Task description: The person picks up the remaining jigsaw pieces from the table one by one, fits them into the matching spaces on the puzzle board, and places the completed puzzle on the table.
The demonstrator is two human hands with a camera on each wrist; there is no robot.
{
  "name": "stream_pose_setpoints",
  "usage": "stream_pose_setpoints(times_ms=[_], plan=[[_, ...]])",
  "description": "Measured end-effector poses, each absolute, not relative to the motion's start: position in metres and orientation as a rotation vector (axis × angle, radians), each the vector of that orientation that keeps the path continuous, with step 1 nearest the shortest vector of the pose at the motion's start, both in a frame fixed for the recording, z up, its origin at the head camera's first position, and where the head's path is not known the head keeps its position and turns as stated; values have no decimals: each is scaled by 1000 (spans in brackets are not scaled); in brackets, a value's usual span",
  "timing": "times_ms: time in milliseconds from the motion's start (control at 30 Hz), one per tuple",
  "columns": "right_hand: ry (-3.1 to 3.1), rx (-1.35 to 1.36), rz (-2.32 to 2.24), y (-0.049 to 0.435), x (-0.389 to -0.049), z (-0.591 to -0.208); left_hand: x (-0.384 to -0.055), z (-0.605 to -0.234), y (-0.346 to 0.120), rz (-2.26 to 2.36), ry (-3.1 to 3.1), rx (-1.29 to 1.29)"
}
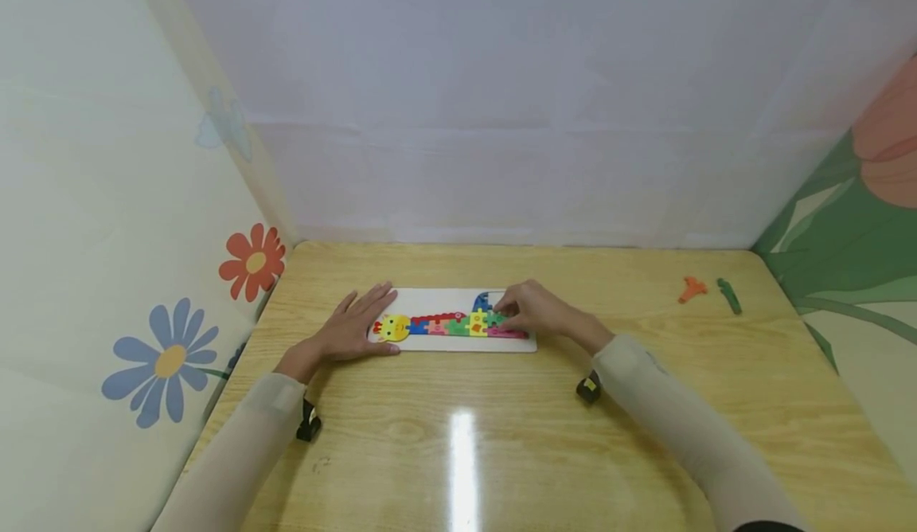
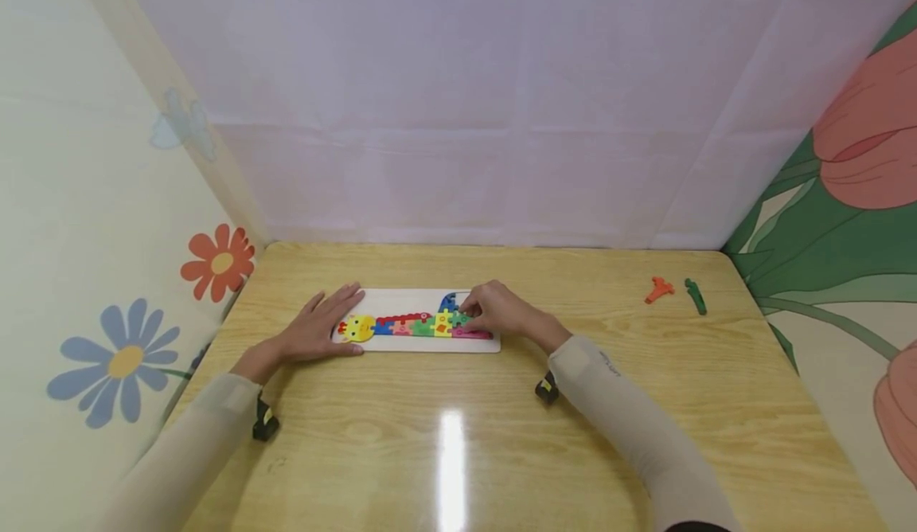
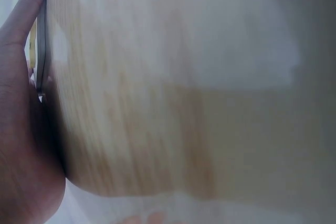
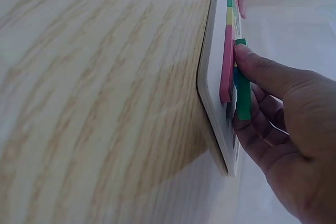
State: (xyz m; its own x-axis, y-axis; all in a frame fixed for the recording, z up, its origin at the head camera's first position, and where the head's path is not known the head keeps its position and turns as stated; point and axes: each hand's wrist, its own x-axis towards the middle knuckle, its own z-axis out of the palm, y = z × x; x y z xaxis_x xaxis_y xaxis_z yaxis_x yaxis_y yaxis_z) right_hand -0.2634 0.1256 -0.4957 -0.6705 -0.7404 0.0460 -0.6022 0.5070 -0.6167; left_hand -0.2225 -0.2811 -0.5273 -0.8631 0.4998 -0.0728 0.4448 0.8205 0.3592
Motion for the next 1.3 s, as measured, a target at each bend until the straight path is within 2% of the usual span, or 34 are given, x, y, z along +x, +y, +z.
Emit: stream_pose_setpoints(times_ms=[733, 1300], plan=[[2544, -1066, -903, 125, -268, -496, -224, -521, -280, 492, 2830, 735], [2513, -1109, -886, 125, -269, -498, -223, -525, -280, 496, 2832, 727]])
